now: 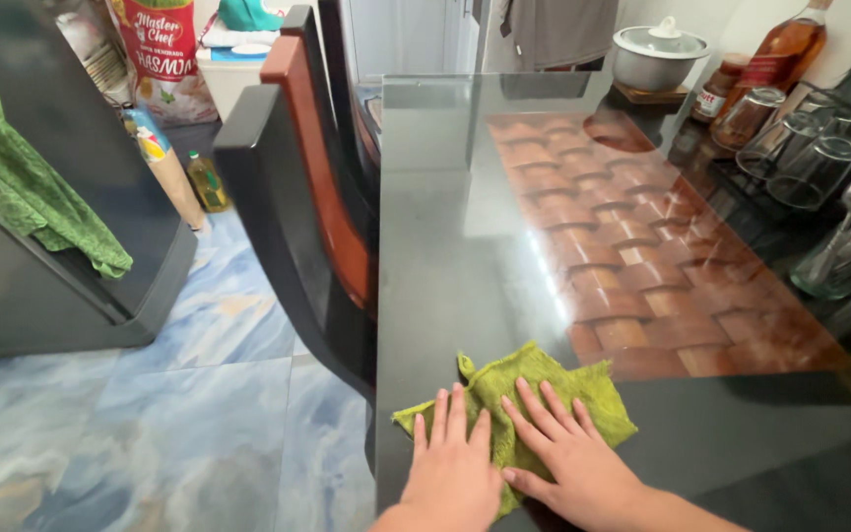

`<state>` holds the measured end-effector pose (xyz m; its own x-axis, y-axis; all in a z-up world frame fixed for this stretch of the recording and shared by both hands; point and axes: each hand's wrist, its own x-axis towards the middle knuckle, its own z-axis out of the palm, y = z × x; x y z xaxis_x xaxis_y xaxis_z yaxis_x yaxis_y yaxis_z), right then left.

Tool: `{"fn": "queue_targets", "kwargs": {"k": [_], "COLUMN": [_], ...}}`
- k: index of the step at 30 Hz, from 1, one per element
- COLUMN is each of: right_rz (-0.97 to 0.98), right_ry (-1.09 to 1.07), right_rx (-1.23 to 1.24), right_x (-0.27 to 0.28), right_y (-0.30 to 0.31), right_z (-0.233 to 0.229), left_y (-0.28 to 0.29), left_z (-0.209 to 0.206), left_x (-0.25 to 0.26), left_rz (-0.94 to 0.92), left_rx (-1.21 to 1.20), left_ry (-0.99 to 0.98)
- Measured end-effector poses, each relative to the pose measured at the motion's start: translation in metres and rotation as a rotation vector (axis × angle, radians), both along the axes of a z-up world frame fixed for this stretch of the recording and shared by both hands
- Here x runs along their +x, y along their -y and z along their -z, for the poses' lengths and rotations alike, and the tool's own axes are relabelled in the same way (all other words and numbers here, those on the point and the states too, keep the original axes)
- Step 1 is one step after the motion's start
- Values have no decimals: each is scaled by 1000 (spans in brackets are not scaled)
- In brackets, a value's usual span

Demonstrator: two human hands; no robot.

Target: The person wipes the surfaces of the dining table and the backs of the chairs using a green cloth.

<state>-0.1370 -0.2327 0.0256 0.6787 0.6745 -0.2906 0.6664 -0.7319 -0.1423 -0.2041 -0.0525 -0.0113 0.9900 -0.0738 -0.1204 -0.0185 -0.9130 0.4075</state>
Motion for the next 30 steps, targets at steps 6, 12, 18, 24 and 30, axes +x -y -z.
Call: {"fn": "queue_targets", "kwargs": {"k": [6, 12, 18, 24, 30], "right_rz": [-66, -126, -135, -99, -64], "right_ry": [19, 97, 135, 194, 148], "right_rx": [82, 108, 158, 97, 87], "right_x": [20, 87, 195, 318, 395], "right_y": [-5, -28, -64, -110, -142], "right_z": [5, 26, 55, 73, 68], "left_y": [6, -36, -78, -111, -138], "left_z": [-8, -6, -2, 1, 5], "left_x": [5, 66, 173, 279, 358], "left_rz": [30, 98, 97, -28, -118], "left_rx": [34, 139, 242, 207, 183], "left_ry": [-48, -61, -126, -137, -127]}}
